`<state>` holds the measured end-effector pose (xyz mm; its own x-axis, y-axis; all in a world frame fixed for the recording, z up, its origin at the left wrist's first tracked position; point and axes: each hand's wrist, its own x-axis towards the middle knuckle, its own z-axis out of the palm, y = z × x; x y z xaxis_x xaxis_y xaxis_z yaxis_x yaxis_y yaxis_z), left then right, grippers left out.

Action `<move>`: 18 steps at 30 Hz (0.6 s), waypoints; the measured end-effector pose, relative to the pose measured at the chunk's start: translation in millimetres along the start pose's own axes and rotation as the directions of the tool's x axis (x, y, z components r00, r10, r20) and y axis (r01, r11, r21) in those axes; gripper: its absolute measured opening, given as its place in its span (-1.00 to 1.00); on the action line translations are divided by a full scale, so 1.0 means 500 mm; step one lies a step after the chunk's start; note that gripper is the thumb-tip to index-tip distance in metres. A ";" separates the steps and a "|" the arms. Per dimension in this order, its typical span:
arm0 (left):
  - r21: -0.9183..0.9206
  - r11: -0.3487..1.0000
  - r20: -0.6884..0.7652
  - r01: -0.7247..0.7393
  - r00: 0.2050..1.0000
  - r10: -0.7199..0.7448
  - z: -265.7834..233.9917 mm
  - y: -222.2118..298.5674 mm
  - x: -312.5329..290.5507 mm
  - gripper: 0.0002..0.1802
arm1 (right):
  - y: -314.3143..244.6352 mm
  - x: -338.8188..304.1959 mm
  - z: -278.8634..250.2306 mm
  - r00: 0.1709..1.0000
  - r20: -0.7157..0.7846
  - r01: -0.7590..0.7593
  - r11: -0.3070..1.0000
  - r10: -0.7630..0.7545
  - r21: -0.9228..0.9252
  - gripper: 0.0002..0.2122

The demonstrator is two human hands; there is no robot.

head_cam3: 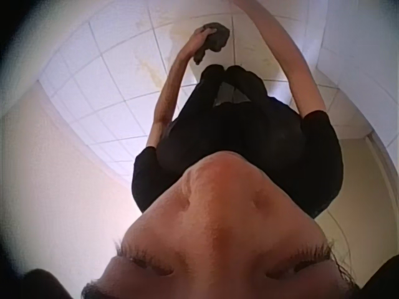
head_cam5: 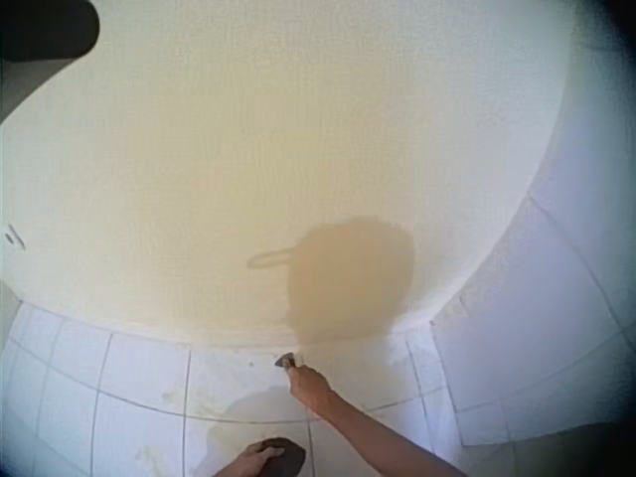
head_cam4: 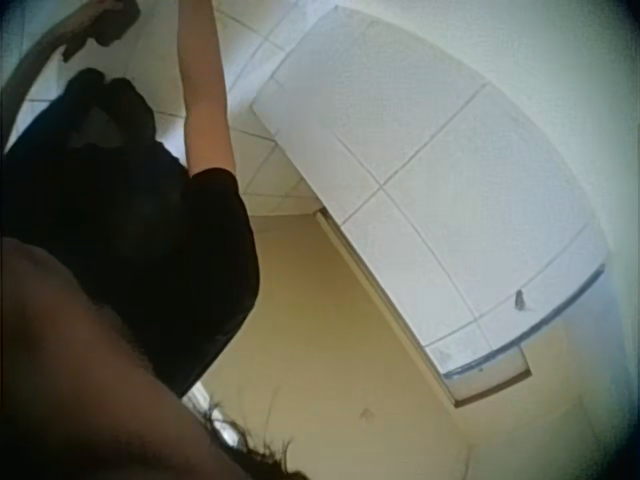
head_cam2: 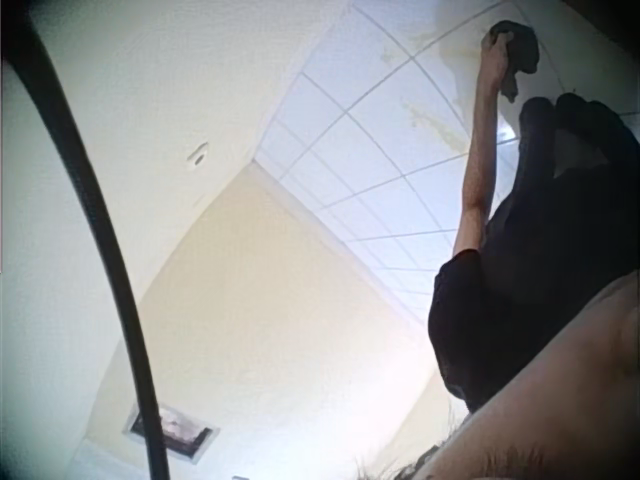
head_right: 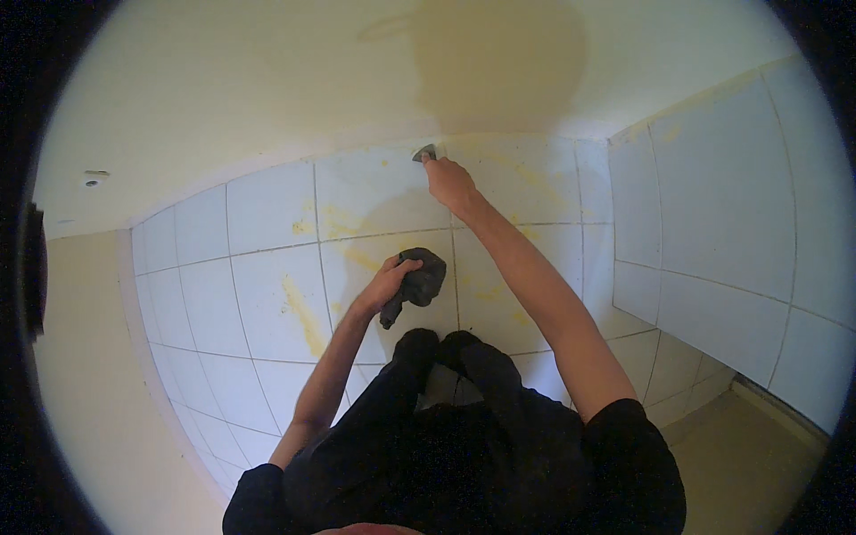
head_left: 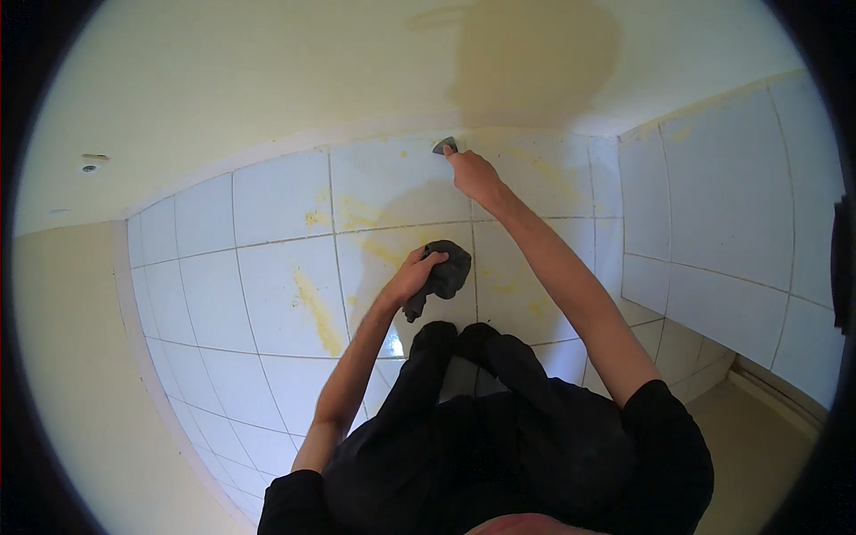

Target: The person scrapes grout or debris from tiled surfaces using a putty knife and wipes the area with a cloth.

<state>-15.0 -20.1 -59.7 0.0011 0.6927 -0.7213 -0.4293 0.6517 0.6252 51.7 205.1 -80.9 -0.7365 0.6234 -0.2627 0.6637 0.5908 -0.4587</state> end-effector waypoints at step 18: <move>0.009 1.000 -0.018 -0.011 1.000 0.011 0.002 0.008 0.000 -0.59 | 0.005 -0.001 -0.009 0.998 -0.066 -0.007 0.999 0.005 -0.034 -0.80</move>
<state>-15.8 -17.0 -56.8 -0.0199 0.6940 -0.7197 -0.4210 0.6472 0.6356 54.3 208.4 -78.1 -0.7228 0.6589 -0.2082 0.6732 0.6034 -0.4276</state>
